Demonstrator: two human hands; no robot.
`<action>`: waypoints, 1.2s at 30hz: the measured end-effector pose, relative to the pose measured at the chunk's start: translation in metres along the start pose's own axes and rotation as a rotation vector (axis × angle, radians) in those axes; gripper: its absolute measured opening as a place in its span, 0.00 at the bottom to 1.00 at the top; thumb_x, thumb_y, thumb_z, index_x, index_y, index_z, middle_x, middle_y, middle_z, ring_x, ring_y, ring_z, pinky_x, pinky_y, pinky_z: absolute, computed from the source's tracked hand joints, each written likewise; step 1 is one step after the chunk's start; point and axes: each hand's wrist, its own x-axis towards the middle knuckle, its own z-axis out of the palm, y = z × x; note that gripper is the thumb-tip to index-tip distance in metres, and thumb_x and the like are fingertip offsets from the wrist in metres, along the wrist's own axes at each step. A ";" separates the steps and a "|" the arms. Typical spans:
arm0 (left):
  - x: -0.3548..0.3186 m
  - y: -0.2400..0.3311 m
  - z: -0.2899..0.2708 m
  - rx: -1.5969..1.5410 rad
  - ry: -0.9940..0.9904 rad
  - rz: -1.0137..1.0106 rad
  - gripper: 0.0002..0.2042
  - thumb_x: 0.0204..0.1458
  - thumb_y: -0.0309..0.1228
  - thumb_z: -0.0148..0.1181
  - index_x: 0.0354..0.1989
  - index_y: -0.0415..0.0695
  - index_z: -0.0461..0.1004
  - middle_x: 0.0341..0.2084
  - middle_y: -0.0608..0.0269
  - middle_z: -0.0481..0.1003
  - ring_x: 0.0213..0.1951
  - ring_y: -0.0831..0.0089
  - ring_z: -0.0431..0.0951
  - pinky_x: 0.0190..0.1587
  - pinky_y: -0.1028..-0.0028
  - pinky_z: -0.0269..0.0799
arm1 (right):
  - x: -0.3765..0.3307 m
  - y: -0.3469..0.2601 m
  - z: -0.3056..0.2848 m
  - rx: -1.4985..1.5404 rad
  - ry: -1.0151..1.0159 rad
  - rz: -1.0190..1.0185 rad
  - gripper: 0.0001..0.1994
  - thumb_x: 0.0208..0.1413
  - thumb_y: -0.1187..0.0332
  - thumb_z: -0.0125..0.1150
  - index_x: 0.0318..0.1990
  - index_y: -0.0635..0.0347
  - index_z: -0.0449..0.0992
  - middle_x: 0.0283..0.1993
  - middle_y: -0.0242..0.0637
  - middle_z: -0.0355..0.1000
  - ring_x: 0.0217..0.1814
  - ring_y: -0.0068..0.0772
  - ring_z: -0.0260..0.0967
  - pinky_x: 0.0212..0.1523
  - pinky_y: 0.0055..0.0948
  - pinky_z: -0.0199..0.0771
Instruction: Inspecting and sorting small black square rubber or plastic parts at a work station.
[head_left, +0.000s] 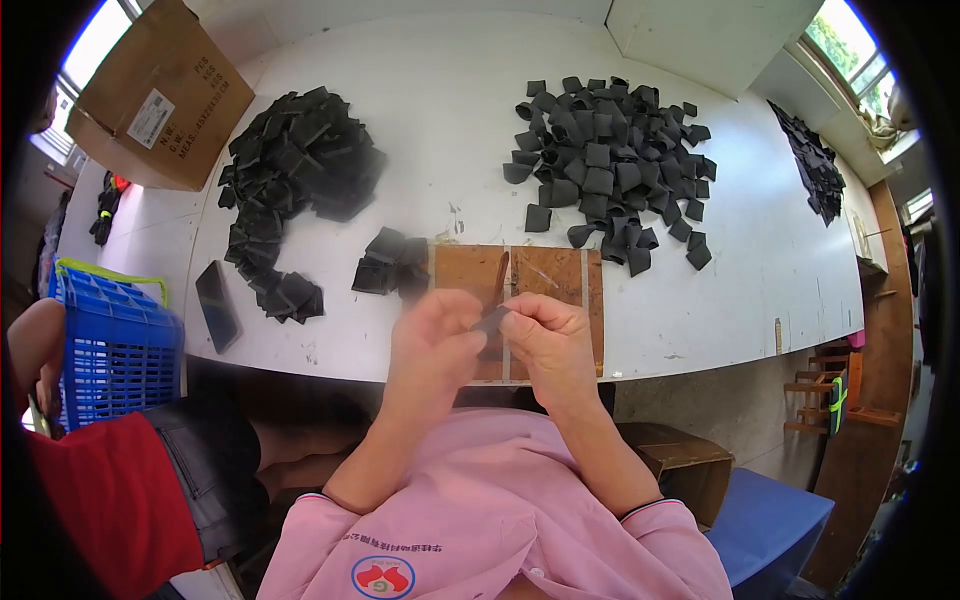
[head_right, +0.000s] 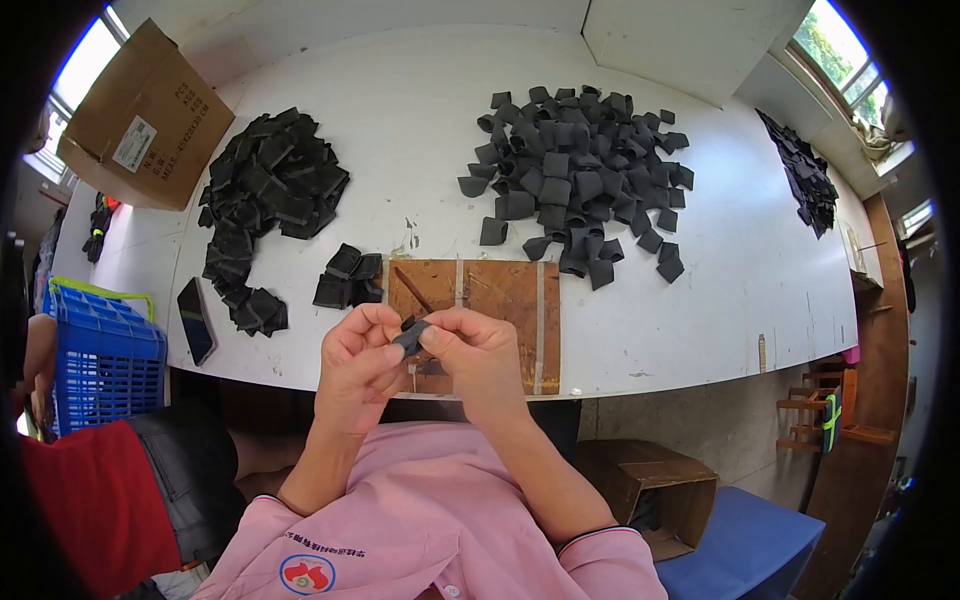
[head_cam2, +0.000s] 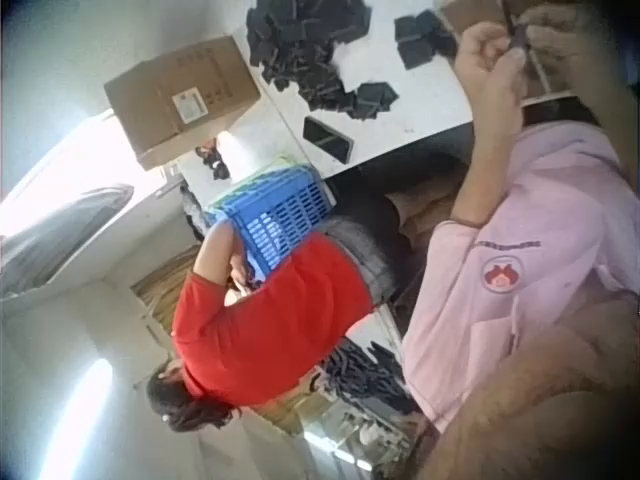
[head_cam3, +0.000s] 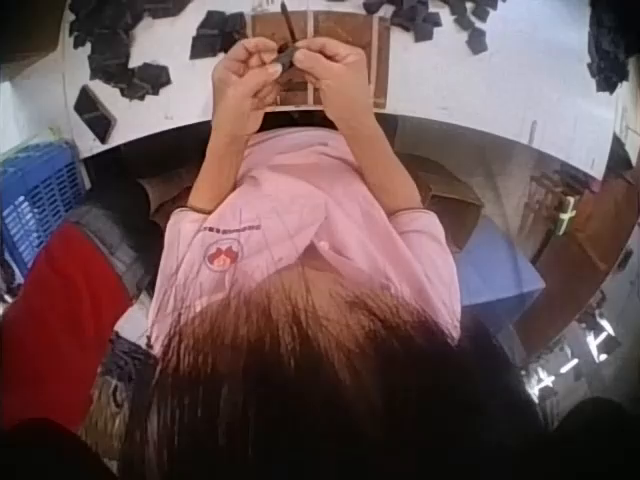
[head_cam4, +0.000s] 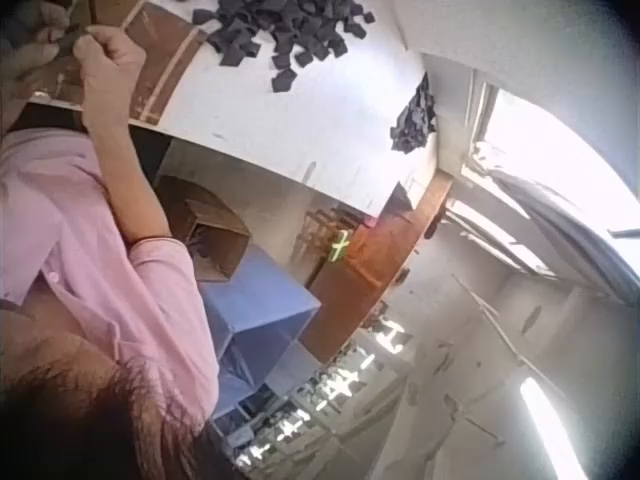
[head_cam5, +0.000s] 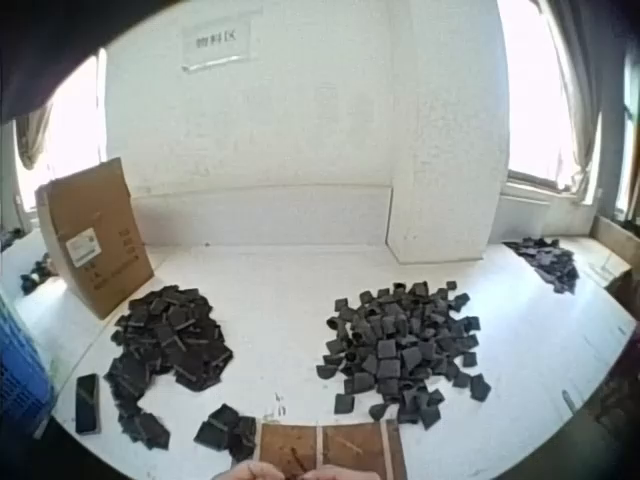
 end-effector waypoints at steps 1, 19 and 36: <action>0.001 -0.006 0.003 0.423 0.123 0.207 0.08 0.44 0.16 0.52 0.35 0.35 0.66 0.26 0.62 0.70 0.13 0.88 0.62 0.14 0.86 0.54 | 0.000 -0.002 -0.002 0.125 -0.044 0.100 0.03 0.49 0.74 0.55 0.31 0.64 0.72 0.23 0.25 0.65 0.21 0.14 0.59 0.20 0.14 0.55; 0.031 0.019 0.001 -0.030 -0.092 0.006 0.07 0.53 0.22 0.45 0.38 0.37 0.66 0.26 0.58 0.72 0.08 0.87 0.56 0.09 0.86 0.49 | 0.042 -0.043 0.005 -0.095 -0.389 0.069 0.12 0.55 0.61 0.51 0.24 0.57 0.66 0.19 0.19 0.54 0.19 0.09 0.45 0.17 0.12 0.45; 0.029 0.016 0.032 0.500 -0.038 0.637 0.04 0.50 0.24 0.51 0.32 0.36 0.70 0.31 0.58 0.70 0.35 0.74 0.69 0.41 0.75 0.65 | 0.011 -0.046 0.027 -0.931 0.043 -0.965 0.14 0.37 0.73 0.65 0.33 0.63 0.70 0.28 0.37 0.64 0.26 0.33 0.64 0.22 0.27 0.65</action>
